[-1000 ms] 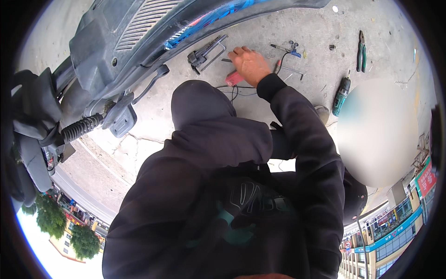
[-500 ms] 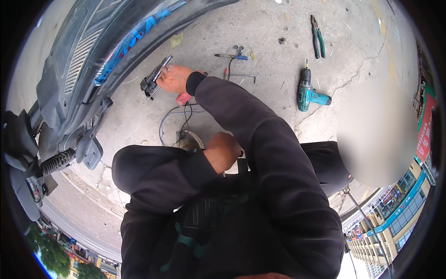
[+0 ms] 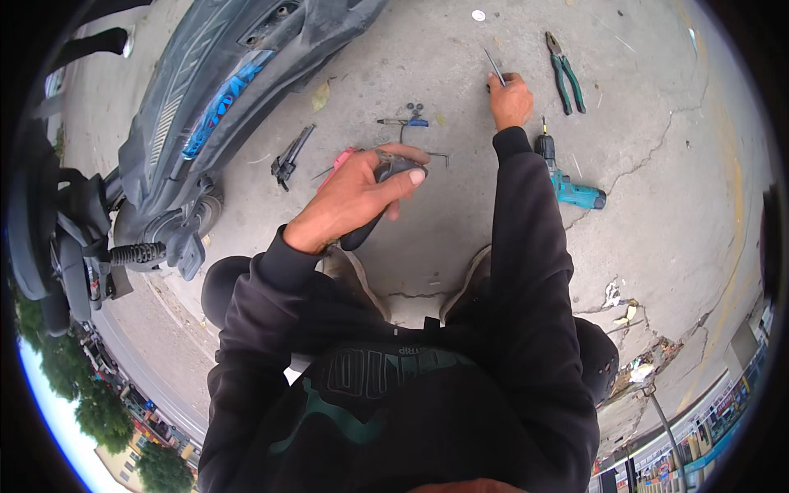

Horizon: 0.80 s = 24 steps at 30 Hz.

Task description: The person aligns and secures a plastic floorboard onto an electric scooter using a cordless drill and a manual screwdriver. They fasten multiple screws along the edges of the panel to attach it to the scooter frame.

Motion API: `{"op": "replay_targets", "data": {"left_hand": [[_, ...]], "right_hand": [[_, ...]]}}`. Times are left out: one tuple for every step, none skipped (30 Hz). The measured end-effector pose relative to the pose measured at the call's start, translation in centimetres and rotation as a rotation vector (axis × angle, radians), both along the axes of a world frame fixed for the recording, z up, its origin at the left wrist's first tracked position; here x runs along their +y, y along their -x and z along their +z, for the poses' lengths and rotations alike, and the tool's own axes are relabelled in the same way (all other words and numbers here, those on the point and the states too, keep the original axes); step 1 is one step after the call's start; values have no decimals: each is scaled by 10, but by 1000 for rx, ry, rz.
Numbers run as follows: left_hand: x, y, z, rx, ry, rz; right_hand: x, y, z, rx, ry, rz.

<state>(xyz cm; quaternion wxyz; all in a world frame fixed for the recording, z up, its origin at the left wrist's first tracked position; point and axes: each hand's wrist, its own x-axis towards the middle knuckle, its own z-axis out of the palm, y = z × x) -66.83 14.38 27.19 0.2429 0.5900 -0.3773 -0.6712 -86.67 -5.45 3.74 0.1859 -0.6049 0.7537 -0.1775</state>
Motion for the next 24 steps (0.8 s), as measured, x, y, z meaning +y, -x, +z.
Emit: {"op": "replay_targets", "data": {"left_hand": [[-7, -7, 10, 155, -59, 208], [-11, -11, 15, 333, -37, 363], [-13, -13, 16, 530, -10, 506], [-15, -16, 16, 567, -26, 633], [-17, -21, 20, 614, -18, 680], [-14, -26, 23, 668, -12, 734], [-13, -32, 25, 721, -7, 783], [-17, -42, 25, 733, 10, 750], [-15, -44, 26, 765, 25, 755], [-14, -45, 28, 796, 39, 756], [-18, -48, 25, 837, 52, 743], [-20, -50, 23, 937, 92, 650], [-21, -47, 22, 932, 109, 654], [-27, -41, 26, 929, 133, 660], [-31, -38, 28, 926, 155, 663], [-30, -39, 23, 1005, 144, 671], [-34, -40, 19, 1058, 135, 659], [-32, -42, 16, 1101, 125, 671], [-28, -45, 14, 1139, 123, 686], [-27, -48, 12, 1171, 148, 670], [-29, -47, 16, 1094, 177, 693], [-29, -45, 24, 1010, 211, 722], [-29, -45, 29, 929, 243, 748], [-27, -48, 31, 973, 266, 746]], "right_hand": [[5, -2, 2, 48, -46, 63], [7, 1, -3, 37, -52, 76], [8, 7, -11, 55, 11, 82], [6, 13, -15, 47, -2, 92], [4, 16, -19, 47, -15, 99], [3, 12, -17, 45, -21, 92], [3, 9, -16, 43, -28, 80], [-3, 9, -16, 45, -24, 57], [-3, 9, -16, 22, -28, 54], [1, 10, -17, -2, -32, 47], [-3, 16, -24, -17, -29, 30], [-2, 24, -28, -67, 14, -28], [-4, 33, -32, -168, 12, -107], [-7, 35, -23, -270, 15, -181], [-9, 38, -14, -372, 19, -256], [-4, 36, -9, -569, 63, -308], [2, 31, 11, -746, 19, -304], [13, 17, 37, -926, -48, -286], [24, 1, 62, -1110, -122, -262], [33, -15, 86, -1235, -135, -244], [42, -30, 109, -1361, -140, -228], [51, -47, 130, -1492, -152, -204], [61, -62, 153, -1556, -139, -185], [73, -77, 176, -1620, -132, -163]]}}
